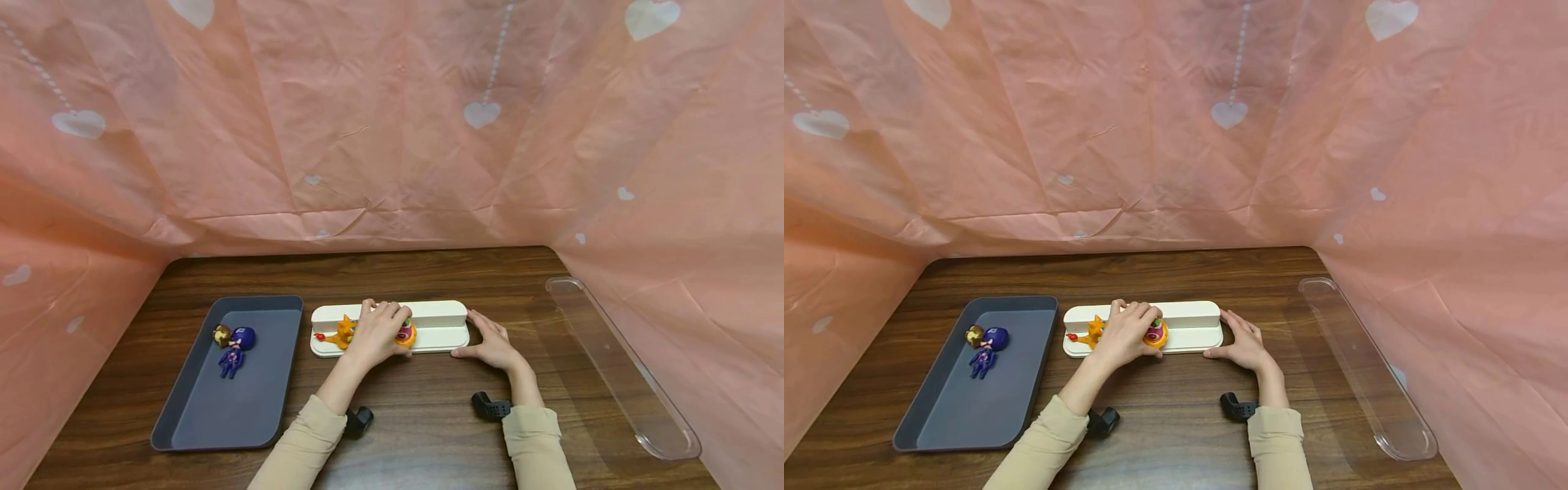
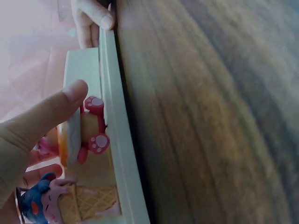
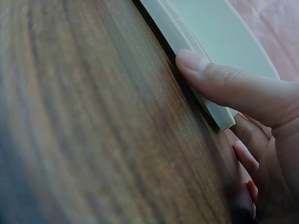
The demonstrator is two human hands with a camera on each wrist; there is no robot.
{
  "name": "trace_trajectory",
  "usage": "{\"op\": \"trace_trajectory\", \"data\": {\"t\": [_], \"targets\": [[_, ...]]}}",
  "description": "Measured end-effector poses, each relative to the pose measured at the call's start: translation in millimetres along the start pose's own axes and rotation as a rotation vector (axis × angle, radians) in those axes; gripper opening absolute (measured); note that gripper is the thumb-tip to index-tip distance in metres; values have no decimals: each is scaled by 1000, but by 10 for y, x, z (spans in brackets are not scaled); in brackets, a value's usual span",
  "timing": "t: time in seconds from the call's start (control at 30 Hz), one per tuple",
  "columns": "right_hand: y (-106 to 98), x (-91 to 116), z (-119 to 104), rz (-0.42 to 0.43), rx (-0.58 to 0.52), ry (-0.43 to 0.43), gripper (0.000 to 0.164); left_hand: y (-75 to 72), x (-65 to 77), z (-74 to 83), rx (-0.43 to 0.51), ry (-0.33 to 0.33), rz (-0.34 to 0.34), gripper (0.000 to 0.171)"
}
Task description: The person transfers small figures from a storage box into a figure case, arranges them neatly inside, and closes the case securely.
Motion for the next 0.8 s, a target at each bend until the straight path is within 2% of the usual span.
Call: {"op": "trace_trajectory", "data": {"t": [0.17, 0.53, 0.8], "targets": [[6, -2, 3, 0, 10, -1, 102, -28, 7, -45, 74, 10, -43, 67], [1, -7, 6, 4, 16, -4, 101, -44, -3, -81, 177, 32, -72, 61], [4, -7, 9, 1, 10, -1, 102, -133, -34, -128, 219, 34, -67, 37]]}}
Point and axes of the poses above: each hand's wrist, its own x-axis away from the middle knuckle, its own y-axis out of the palm, z = x × y, the point moved 6 cm from there along -x, towards the middle knuckle, and after that the axes turned 1 degree about -y, right-handed, at the moved point
